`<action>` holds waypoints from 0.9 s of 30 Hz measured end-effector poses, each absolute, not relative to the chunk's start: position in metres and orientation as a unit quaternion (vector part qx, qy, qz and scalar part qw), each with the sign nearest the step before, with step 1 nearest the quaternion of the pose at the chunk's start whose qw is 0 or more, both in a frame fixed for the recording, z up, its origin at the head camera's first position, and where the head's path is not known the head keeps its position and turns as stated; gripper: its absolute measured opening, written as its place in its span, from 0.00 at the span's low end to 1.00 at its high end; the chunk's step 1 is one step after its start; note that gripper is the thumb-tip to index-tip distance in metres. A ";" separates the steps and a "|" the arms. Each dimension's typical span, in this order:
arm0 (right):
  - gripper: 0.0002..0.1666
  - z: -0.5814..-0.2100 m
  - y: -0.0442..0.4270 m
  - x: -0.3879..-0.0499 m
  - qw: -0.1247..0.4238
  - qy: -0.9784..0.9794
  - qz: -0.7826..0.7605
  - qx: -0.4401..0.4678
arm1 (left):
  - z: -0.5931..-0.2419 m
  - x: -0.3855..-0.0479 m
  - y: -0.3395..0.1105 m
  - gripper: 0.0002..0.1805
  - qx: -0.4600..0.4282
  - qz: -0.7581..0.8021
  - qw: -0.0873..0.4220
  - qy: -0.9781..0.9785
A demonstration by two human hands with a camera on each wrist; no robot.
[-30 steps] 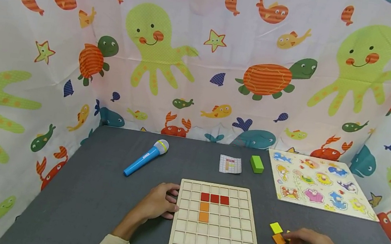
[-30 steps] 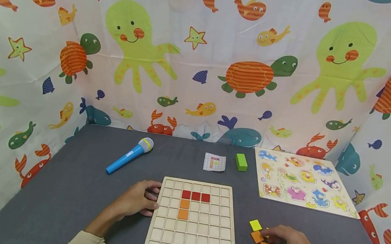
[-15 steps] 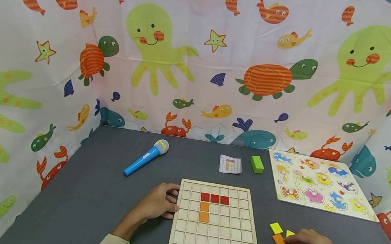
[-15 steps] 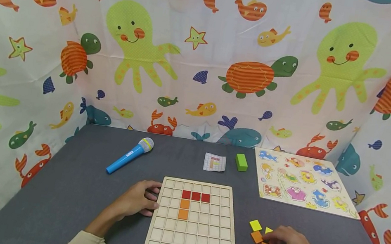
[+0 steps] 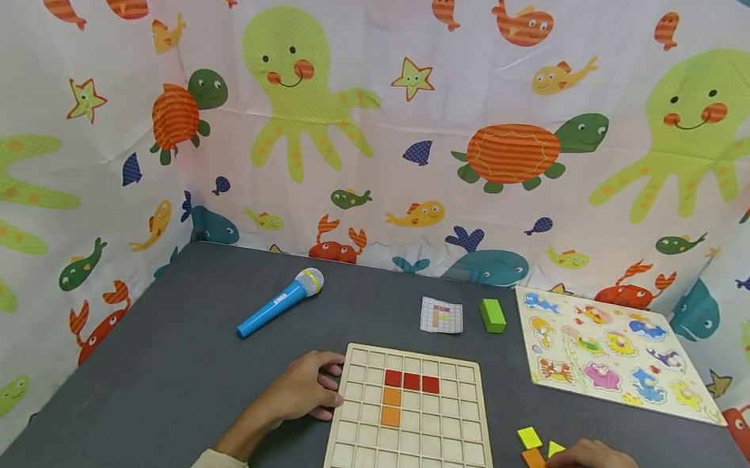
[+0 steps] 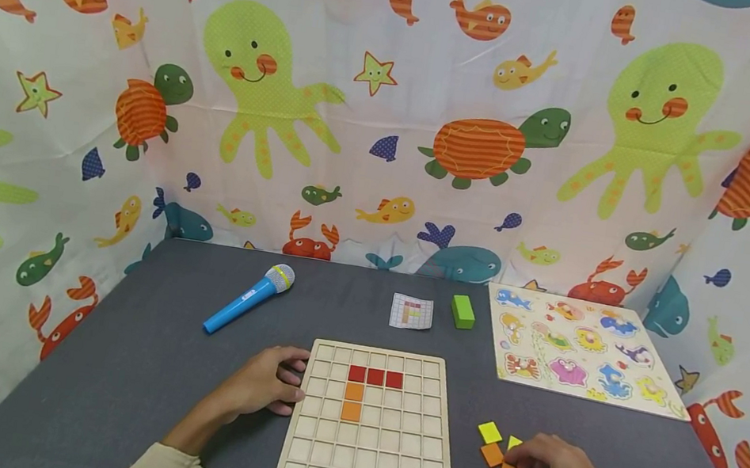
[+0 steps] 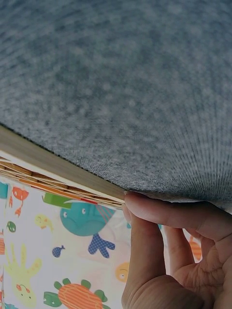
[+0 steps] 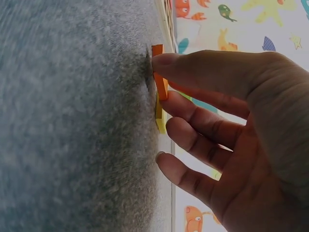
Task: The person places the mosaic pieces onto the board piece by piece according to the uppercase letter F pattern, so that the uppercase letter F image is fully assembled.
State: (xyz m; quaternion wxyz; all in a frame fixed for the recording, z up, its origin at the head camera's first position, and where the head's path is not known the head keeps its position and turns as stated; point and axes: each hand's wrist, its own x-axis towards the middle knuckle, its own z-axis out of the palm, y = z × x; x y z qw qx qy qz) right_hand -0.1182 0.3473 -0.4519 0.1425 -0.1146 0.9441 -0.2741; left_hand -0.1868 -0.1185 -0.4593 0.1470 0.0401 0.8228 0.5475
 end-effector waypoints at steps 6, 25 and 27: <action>0.16 -0.448 0.341 -0.119 0.128 0.948 -0.262 -0.129 | -0.459 -0.187 -0.119 0.37 0.042 0.549 0.147 0.822; 0.15 -0.438 0.299 -0.133 0.110 0.941 -0.266 -0.180 | -0.461 -0.187 -0.120 0.37 0.050 0.554 0.145 0.818; 0.15 -0.437 0.294 -0.134 0.115 0.938 -0.270 -0.182 | -0.462 -0.187 -0.120 0.37 0.050 0.555 0.146 0.818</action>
